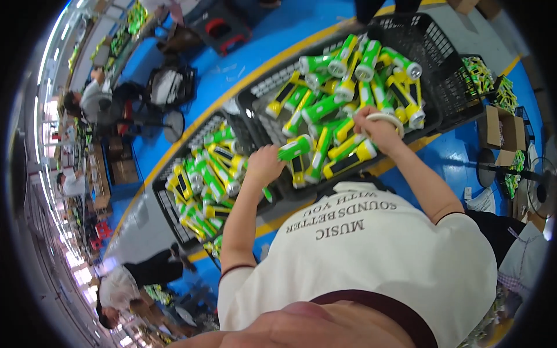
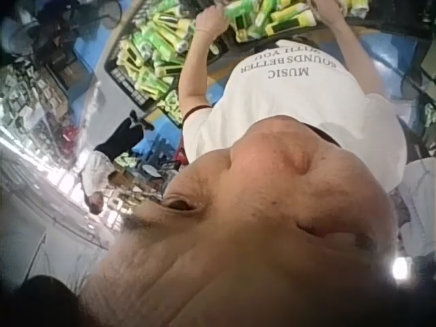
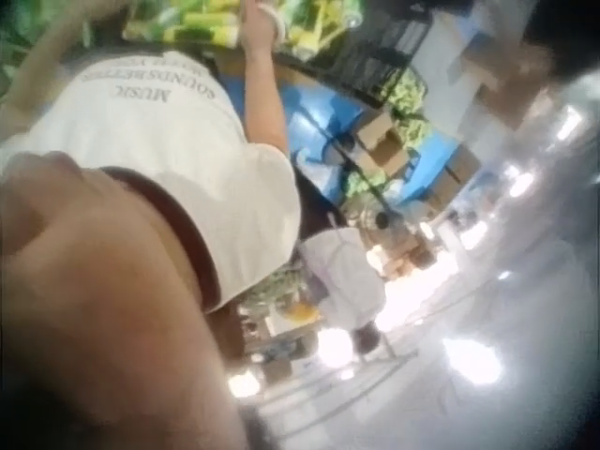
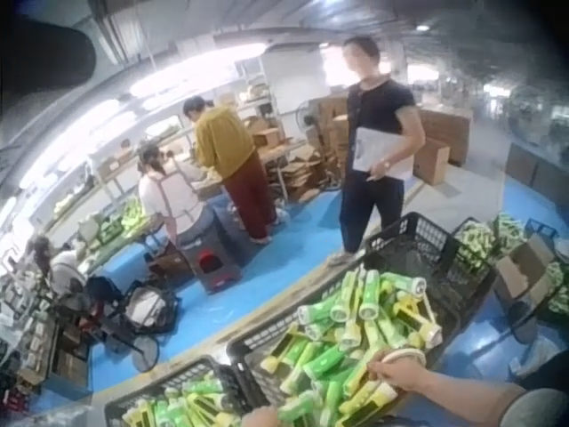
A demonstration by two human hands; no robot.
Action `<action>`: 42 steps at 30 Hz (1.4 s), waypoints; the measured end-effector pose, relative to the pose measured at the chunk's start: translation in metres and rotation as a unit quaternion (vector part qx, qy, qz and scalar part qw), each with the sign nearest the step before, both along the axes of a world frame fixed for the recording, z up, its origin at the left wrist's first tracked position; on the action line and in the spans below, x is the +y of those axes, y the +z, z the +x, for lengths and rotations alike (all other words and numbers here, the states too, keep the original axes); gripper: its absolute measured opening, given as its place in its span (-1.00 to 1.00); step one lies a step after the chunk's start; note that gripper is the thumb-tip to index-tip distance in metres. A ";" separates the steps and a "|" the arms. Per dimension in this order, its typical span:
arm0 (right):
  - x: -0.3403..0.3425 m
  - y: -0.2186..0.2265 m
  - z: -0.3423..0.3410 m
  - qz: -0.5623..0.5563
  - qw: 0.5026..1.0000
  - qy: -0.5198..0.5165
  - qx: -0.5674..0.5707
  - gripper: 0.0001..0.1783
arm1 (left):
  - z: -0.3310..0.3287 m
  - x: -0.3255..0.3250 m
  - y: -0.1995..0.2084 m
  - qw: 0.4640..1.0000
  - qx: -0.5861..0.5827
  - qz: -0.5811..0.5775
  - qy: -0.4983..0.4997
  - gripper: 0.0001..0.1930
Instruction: Inspecting and testing handheld flashlights on an assembly line.
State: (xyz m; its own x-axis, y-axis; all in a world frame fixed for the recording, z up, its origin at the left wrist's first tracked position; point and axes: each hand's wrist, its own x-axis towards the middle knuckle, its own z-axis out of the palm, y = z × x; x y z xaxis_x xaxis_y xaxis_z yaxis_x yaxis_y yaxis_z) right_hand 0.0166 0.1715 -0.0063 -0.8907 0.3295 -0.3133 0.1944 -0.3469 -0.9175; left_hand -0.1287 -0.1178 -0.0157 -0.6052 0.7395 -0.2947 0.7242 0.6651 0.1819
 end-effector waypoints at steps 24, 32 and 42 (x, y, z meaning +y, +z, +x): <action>-0.190 0.088 -0.120 -0.127 0.918 0.367 0.084 -0.92 | 0.083 -0.090 0.069 0.325 -0.429 0.775 0.330 -0.55; -0.239 0.122 -0.115 -0.105 0.901 0.412 0.090 -0.87 | 0.083 -0.132 0.098 0.387 -0.414 0.748 0.345 -0.47; -0.243 0.124 -0.104 -0.006 0.879 0.475 0.048 -0.79 | 0.073 -0.131 0.085 0.512 -0.425 0.682 0.302 -0.32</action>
State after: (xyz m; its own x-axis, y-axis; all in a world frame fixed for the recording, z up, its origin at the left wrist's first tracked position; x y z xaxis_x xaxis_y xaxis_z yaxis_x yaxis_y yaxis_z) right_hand -0.0875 -0.0714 0.1180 -0.7847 -0.5795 -0.2200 0.3232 -0.0797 -0.9430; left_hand -0.0558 -0.2488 0.0697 -0.9270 0.3612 -0.1006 -0.2662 -0.4451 0.8550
